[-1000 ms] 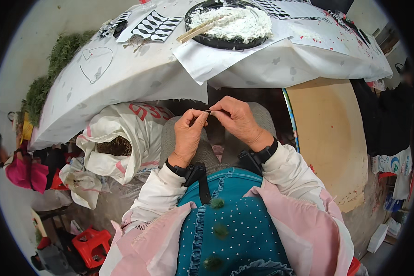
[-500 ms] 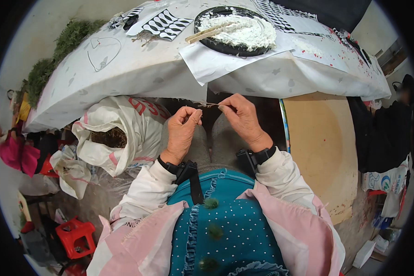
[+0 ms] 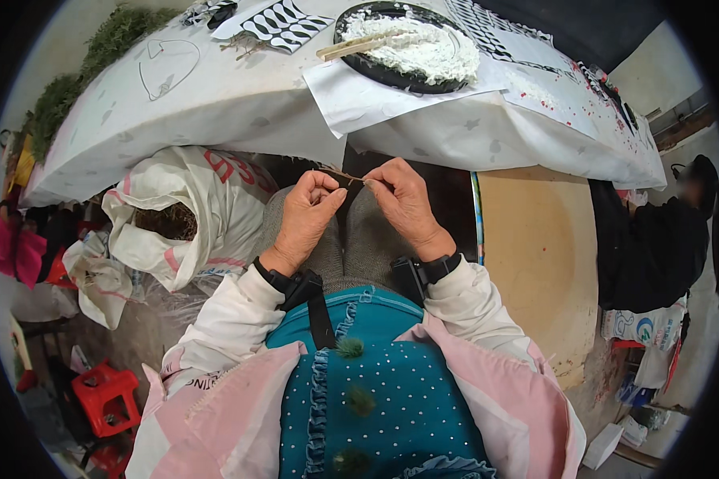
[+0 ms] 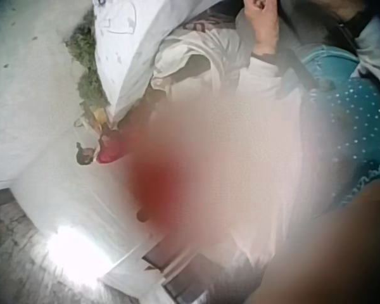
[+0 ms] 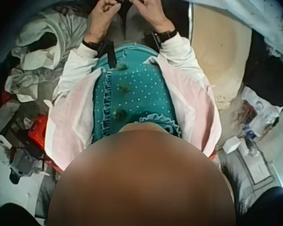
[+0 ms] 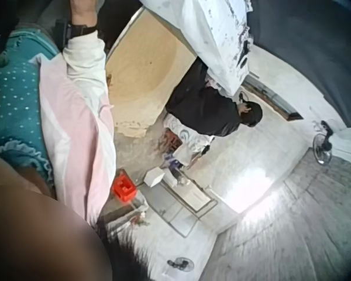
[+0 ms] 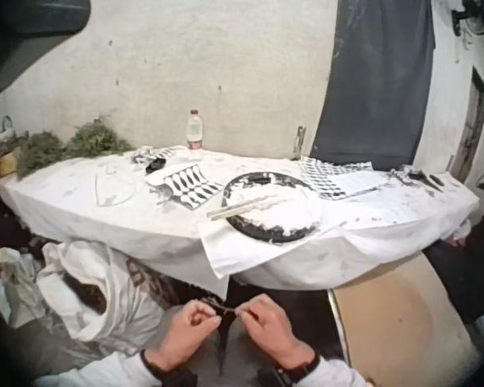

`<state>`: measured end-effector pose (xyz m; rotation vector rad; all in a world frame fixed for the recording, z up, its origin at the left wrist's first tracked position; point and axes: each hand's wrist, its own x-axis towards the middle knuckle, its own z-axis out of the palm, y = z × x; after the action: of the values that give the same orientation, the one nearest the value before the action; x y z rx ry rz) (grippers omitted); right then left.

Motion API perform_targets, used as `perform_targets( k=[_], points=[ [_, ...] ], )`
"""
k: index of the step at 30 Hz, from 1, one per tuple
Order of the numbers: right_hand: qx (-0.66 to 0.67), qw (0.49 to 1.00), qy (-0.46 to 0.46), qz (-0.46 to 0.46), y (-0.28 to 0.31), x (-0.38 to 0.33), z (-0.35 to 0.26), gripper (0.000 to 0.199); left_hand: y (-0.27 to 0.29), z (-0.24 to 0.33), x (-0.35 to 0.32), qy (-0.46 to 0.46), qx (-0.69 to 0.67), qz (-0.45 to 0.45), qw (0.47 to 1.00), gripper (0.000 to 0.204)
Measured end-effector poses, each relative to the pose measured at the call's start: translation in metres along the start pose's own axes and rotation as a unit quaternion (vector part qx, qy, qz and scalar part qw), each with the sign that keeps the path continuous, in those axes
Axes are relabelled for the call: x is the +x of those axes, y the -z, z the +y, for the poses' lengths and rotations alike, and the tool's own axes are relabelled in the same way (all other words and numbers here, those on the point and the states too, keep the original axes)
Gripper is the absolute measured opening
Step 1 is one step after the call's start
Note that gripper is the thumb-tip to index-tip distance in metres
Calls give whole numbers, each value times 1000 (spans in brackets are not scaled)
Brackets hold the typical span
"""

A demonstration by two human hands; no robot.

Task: Apply white adhesive paste to small decorative components using a wooden stick and assemble them on the workspace.

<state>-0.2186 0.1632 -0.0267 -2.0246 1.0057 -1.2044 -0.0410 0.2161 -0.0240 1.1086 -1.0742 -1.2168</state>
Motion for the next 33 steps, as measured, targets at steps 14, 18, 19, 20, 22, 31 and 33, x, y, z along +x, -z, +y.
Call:
perform_targets(
  k=[14,18,19,20,22,31,33],
  points=[
    [593,801,84,19,86,10,-108,10,4,-15,5,101,50,-50,992,13],
    [536,839,69,52,127,-5,-103,10,12,-15,8,90,61,-35,993,13],
    [521,848,68,67,134,-10,-106,10,13,-17,9,91,59,-37,993,13],
    [512,853,65,74,141,-20,-107,10,16,-19,6,96,54,-49,993,13],
    [493,864,65,77,156,-28,-106,11,18,-21,4,85,73,-33,993,13],
    [422,896,115,75,208,-30,-112,11,9,-12,-2,71,67,-54,994,14],
    [417,897,125,81,213,-32,-115,11,9,-12,-4,76,73,-53,993,15]
  ],
)
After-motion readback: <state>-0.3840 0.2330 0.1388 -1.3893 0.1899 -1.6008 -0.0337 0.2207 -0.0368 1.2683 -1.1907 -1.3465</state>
